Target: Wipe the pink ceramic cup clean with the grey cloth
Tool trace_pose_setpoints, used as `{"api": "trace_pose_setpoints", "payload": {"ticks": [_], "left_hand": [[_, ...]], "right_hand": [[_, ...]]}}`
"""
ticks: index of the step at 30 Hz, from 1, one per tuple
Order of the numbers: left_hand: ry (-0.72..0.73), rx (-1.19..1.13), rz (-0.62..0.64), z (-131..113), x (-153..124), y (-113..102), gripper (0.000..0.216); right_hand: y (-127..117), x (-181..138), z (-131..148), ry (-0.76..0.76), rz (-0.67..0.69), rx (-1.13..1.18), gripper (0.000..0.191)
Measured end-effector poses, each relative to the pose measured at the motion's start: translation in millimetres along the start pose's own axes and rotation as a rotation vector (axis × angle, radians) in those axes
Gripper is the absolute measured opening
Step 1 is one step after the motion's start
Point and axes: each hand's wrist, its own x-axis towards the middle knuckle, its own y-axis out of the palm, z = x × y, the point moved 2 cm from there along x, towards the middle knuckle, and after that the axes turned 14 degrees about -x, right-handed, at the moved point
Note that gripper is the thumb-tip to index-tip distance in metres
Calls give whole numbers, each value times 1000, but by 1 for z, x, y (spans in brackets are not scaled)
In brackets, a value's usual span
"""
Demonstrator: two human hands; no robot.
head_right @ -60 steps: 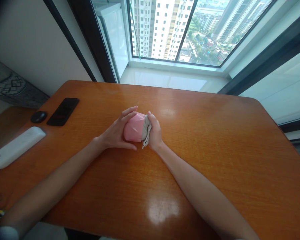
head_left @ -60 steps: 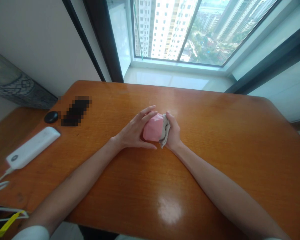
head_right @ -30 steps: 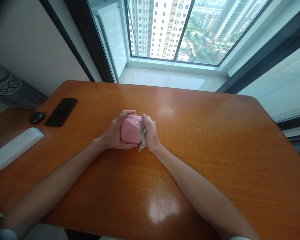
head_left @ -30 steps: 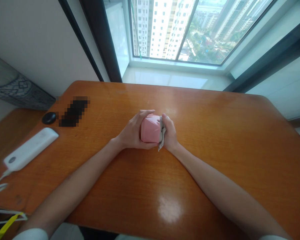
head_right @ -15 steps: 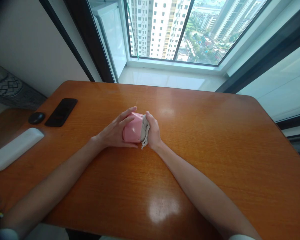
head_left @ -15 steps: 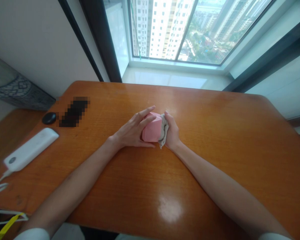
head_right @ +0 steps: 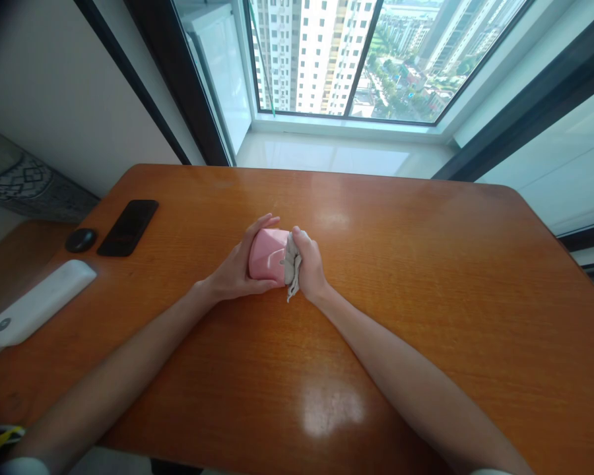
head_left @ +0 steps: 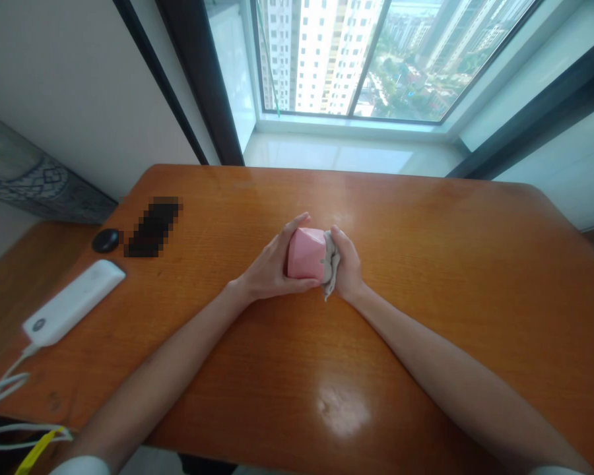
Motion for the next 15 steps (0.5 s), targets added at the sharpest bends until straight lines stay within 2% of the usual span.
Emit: {"api": "trace_pose_setpoints", "payload": {"ticks": [4,7,10,12,15], "left_hand": [[213,122,104,4,2,-6,150],[268,241,132,4,2,-7,133],[249,274,96,-2,2,-4,116],[211,234,63,-6,2,-2,119],[43,90,0,-8,0,0,122]], "right_hand": [[3,5,3,97,45,94,58],[2,6,5,139,65,120,59],[1,5,6,92,34,88,61],[1,3,6,39,15,56,63],[2,-3,3,-43,10,-19,62]]}}
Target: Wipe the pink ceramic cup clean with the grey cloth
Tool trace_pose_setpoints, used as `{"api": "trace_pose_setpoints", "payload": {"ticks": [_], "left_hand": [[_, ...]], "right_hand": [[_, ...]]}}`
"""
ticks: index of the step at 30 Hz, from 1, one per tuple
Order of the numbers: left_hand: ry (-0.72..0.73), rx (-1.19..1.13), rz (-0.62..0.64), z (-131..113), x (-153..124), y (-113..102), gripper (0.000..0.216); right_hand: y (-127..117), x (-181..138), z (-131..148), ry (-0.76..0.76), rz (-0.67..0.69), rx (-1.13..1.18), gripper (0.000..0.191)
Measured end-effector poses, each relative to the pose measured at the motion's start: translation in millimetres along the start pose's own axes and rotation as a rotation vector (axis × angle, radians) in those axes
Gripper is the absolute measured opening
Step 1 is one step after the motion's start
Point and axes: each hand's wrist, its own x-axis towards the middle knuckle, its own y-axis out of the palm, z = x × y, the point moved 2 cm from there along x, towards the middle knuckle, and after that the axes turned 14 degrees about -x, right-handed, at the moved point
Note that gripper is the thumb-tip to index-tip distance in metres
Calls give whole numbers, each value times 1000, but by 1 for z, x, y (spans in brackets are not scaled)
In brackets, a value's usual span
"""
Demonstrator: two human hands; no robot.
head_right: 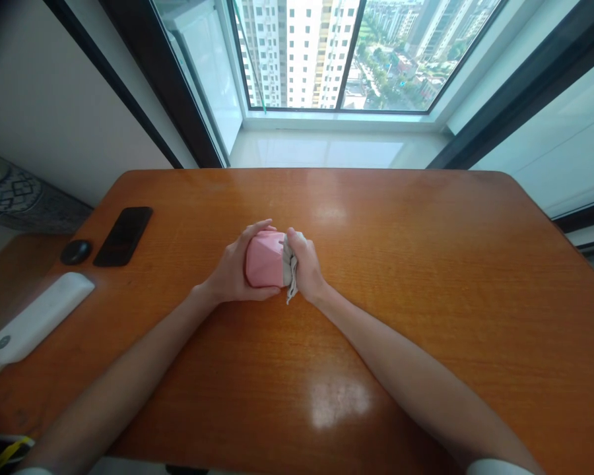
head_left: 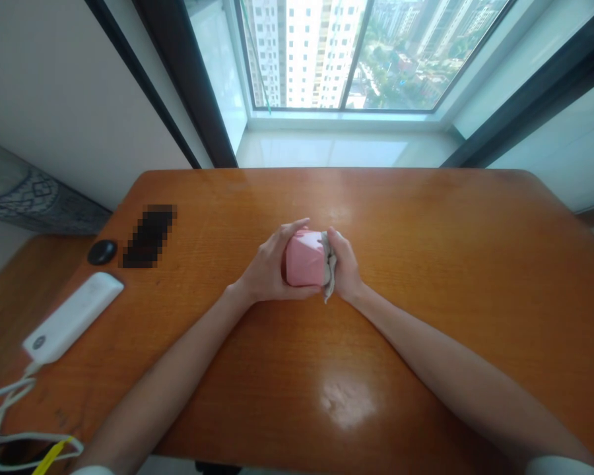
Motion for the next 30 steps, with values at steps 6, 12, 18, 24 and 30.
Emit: {"api": "trace_pose_setpoints", "payload": {"ticks": [6,12,18,24,30], "left_hand": [[-68,-77,37,10,-2,-5,137],[196,154,145,11,1,-10,133],[113,90,23,0,1,-2,120],[-198,-132,-47,3,-4,8,118],[18,-51,29,13,-5,3,147]], "right_hand": [[4,2,0,58,35,33,63],[7,10,12,168,93,140,71],[3,7,5,87,30,74,71],[0,2,-3,0,4,-60,70],[5,8,3,140,59,107,68]]}}
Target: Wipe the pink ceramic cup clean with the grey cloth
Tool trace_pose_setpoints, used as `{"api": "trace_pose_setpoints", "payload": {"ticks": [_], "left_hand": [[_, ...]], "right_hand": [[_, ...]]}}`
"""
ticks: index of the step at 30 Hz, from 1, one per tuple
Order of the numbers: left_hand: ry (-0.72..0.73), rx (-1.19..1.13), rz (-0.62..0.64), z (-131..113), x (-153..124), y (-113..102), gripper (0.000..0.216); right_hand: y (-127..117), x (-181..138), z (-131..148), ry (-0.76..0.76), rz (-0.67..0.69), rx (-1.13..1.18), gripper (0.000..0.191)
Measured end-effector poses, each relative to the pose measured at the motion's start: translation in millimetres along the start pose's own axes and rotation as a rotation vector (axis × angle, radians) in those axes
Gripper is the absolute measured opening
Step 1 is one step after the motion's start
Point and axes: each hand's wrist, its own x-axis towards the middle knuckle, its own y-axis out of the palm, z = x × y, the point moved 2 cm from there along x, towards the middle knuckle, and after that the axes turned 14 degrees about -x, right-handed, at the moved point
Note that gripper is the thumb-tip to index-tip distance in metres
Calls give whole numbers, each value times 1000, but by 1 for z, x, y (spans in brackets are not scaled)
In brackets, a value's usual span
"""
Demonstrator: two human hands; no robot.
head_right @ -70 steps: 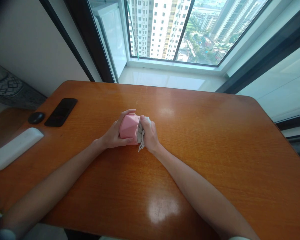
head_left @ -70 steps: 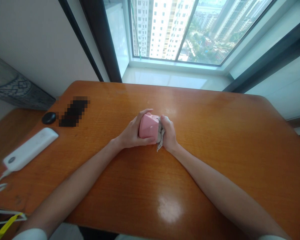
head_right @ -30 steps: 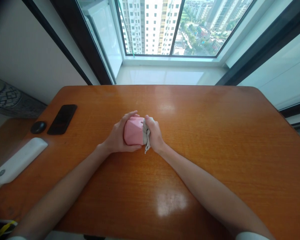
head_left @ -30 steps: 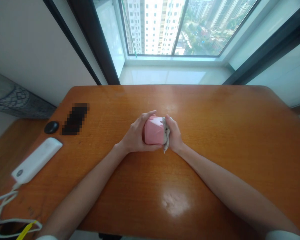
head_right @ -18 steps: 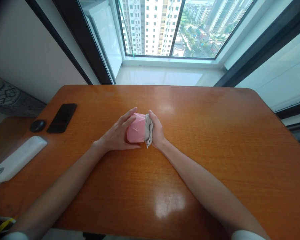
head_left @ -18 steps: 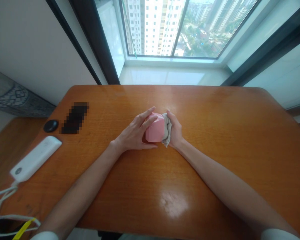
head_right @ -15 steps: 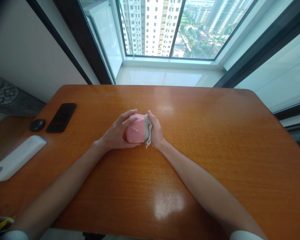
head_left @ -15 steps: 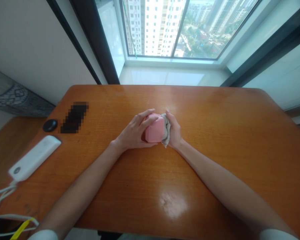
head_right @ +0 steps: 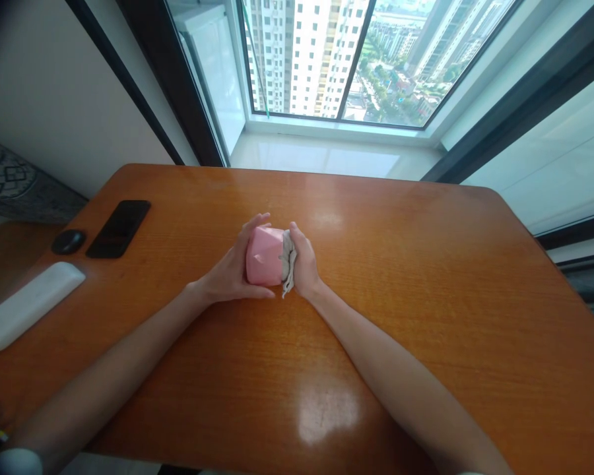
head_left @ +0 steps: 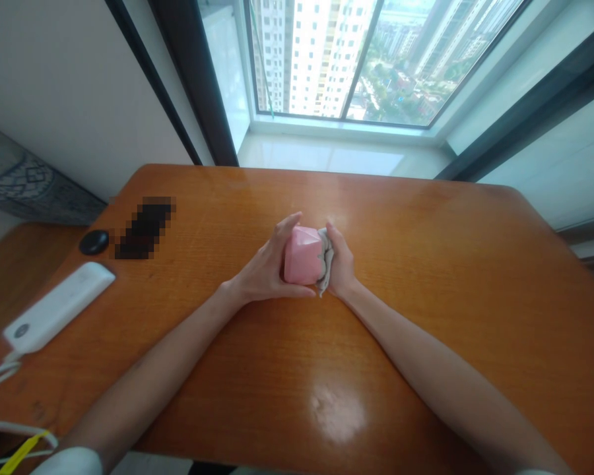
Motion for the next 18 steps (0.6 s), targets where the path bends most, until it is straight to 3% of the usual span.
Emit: {"api": "trace_pose_setpoints", "payload": {"ticks": [3,6,9,14,18], "left_hand": [[119,111,65,1,2,-4,143],[132,156,35,-4,3,-4,127],[54,116,-39,-10,3,-2,127],[-217,-59,-85,-8,0,-2,123],[-109,-41,-38,-2,0,-5,136]], "right_hand": [[3,2,4,39,66,28,71],[3,2,5,27,67,36,72],[0,0,2,-34,7,-1,72],[-1,-3,-6,-105,-20,-112,67],[0,0,-3,-16,20,-25,65]]}}
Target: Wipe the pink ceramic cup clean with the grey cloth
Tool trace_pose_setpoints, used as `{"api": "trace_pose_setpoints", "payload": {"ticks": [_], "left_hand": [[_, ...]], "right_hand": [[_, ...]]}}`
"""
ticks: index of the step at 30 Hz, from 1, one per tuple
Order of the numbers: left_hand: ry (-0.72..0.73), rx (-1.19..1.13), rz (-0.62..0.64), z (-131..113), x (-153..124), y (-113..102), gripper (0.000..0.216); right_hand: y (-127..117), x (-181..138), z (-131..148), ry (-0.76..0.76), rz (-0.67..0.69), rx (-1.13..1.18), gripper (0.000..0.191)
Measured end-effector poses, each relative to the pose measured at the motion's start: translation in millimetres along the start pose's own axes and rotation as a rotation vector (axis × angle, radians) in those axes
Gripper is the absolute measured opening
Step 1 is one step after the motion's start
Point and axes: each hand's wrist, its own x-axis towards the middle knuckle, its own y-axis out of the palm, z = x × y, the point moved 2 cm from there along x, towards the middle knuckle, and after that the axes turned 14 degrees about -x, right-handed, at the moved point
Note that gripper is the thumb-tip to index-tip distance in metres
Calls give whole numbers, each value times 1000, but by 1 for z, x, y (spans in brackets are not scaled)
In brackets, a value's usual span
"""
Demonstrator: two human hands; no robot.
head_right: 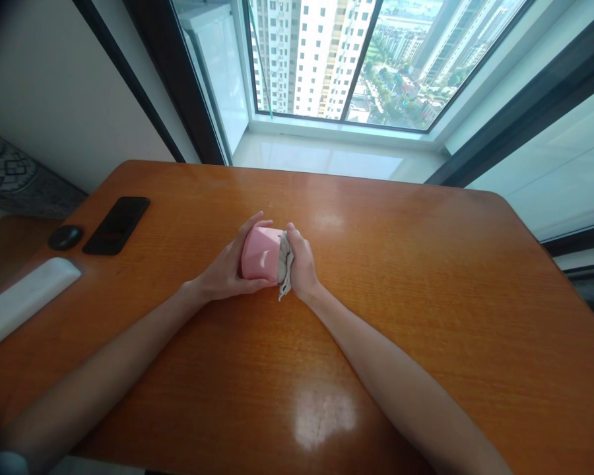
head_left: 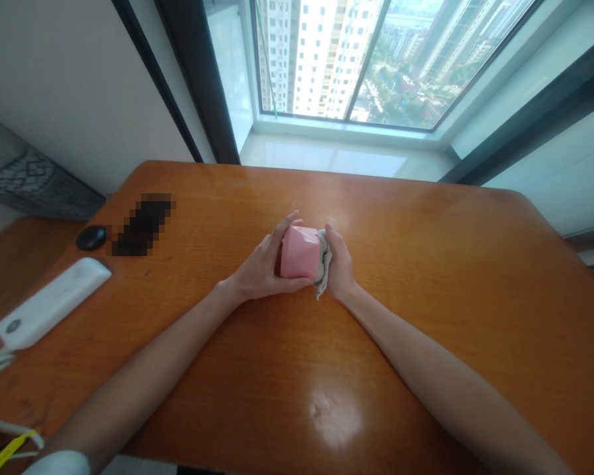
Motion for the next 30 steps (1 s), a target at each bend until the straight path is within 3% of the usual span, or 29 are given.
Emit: {"api": "trace_pose_setpoints", "payload": {"ticks": [4,9,11,16,18,25,30], "left_hand": [[204,102,84,4,2,-1,151],[227,217,27,-5,3,3,131],[178,189,-12,-9,3,4,131],[-130,-16,-67,-6,0,4,125],[-152,-44,-50,-3,-1,3,126],[167,79,49,0,0,5,155],[181,160,22,-6,1,7,128]], "right_hand": [[2,4,8,71,73,86,65],[0,5,9,60,72,80,66],[-1,3,5,24,34,53,66],[-2,-2,-3,-76,-39,-52,67],[-3,-1,-5,-66,-44,-51,67],[-3,7,0,70,71,79,64],[-2,7,5,64,97,59,66]]}}
